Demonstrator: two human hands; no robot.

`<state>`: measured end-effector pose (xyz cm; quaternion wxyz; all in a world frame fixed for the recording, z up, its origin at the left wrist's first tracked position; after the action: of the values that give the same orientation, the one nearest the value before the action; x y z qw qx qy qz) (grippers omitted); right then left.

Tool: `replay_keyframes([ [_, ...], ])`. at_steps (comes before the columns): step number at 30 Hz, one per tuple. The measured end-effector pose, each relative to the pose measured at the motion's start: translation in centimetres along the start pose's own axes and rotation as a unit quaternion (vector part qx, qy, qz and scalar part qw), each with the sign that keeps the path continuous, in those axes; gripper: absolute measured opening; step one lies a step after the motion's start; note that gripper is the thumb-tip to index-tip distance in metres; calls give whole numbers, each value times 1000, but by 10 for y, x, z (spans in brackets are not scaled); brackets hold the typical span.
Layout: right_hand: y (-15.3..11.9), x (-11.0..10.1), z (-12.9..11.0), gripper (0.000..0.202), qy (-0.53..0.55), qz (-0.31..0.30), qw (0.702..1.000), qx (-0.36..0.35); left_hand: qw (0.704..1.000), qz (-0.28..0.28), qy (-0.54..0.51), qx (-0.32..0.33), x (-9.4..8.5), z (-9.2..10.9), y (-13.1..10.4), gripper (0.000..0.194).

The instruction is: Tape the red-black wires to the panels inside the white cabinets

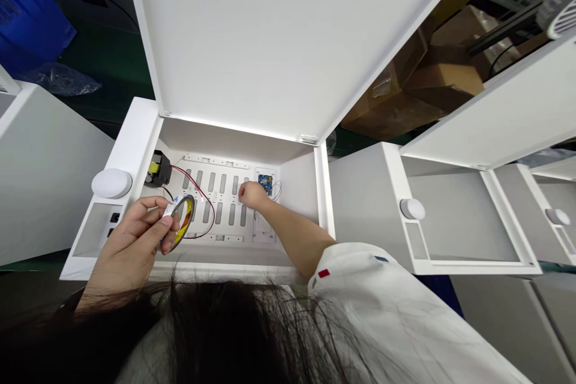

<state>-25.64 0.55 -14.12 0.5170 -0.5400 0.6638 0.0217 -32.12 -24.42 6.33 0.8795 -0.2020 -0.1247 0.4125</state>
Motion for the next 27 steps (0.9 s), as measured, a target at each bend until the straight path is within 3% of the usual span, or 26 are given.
replay_keyframes([
  [14, -14, 7, -8, 19, -64, 17, 997, 35, 1000, 2, 3, -3, -1, 1, 0, 18],
  [21, -4, -6, 9, 43, -46, 44, 994, 86, 1000, 5, 3, -7, 1, 2, 0, 19],
  [27, 3, -6, 16, 27, 19, 55, 992, 110, 1000, 3, -9, -11, 1, 0, 1, 21],
])
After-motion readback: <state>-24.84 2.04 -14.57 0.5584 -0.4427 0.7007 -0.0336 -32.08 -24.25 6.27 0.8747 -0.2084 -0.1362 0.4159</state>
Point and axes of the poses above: each hand's wrist, its own y-axis towards the middle knuckle, its own x-axis out of the palm, z = x × y, the point moved 8 cm from there along y, towards the middle knuckle, and after that the axes turned 7 degrees about y, right-handed, at the moved point
